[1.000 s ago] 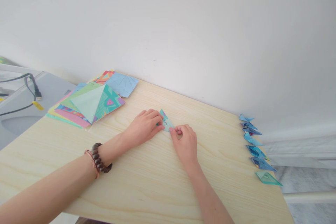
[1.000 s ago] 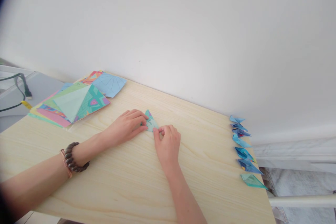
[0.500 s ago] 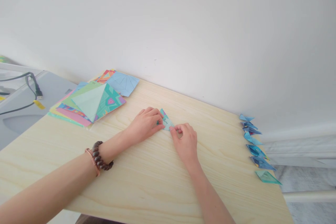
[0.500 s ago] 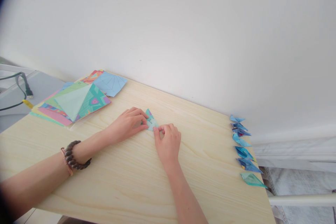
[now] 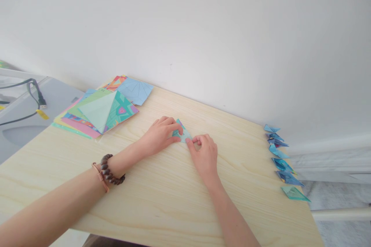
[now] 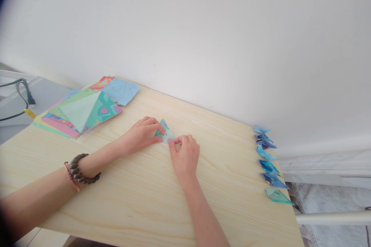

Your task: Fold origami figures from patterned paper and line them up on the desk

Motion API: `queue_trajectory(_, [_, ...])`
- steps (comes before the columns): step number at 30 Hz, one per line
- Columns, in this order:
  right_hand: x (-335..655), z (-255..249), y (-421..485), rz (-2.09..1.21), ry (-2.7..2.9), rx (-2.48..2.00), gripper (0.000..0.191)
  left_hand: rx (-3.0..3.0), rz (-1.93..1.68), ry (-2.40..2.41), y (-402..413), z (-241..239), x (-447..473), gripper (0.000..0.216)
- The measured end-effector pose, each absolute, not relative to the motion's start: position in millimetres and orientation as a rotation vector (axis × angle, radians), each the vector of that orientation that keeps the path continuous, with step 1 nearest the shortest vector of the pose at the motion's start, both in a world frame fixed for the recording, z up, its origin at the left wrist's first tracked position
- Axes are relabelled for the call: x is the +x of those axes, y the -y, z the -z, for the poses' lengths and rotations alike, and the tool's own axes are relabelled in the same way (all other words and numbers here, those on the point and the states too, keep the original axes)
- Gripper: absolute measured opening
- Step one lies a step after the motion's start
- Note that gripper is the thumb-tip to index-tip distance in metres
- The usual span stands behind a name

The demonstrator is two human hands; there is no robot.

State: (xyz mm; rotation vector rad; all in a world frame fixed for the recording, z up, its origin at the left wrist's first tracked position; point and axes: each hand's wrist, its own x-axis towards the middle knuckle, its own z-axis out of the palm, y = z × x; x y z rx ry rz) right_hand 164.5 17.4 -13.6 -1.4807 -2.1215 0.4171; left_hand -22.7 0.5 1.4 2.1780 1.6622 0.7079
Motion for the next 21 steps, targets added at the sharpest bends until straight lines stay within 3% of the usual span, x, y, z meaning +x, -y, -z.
queue_trajectory(21, [164.1, 13.5, -19.1, -0.408, 2.108, -1.456, 0.017, 2.501, -0.525, -1.547, 7.5, -10.2, -23.8, 0.022])
